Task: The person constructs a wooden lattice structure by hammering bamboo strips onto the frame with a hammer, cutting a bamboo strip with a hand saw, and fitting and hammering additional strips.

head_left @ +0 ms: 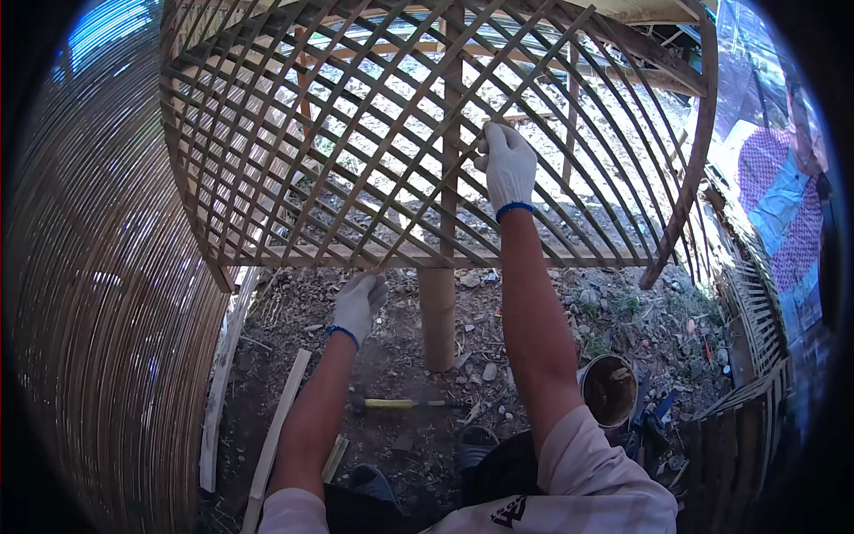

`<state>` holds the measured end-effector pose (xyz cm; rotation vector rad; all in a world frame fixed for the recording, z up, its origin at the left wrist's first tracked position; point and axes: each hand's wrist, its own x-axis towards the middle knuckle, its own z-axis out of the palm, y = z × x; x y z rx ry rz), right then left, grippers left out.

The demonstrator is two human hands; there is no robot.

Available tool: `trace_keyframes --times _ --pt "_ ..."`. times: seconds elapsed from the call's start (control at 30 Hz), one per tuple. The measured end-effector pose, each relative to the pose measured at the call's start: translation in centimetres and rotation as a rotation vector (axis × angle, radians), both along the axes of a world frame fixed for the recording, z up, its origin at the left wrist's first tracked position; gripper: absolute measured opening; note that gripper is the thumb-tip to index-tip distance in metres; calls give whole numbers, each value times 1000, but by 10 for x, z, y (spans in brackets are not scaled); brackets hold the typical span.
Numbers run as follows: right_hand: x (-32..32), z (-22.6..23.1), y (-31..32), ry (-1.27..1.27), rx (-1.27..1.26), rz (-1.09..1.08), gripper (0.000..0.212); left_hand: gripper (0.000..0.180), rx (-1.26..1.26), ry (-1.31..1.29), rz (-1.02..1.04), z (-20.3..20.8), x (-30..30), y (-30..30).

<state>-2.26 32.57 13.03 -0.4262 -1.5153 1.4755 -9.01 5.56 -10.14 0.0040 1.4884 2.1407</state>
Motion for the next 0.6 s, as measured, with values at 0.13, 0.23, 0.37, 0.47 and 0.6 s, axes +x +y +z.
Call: trace_keyframes --times 0.13,0.23,0.37,0.47,0.6 --pt "2 0 -4 4 -8 21 38 30 -41 10 -32 -5 -2 -3" --pt "6 -1 -1 -7 4 -2 37 29 -43 43 -65 -10 -1 -1" --pt "-1 -13 -1 2 50 -91 42 31 -111 73 -79 -14 1 -7" --pt "3 -9 -9 -100 193 -252 48 29 -134 73 -105 -17 0 -10" --pt "9 -6 -8 -130 156 -226 45 27 -138 89 -108 -17 0 -8"
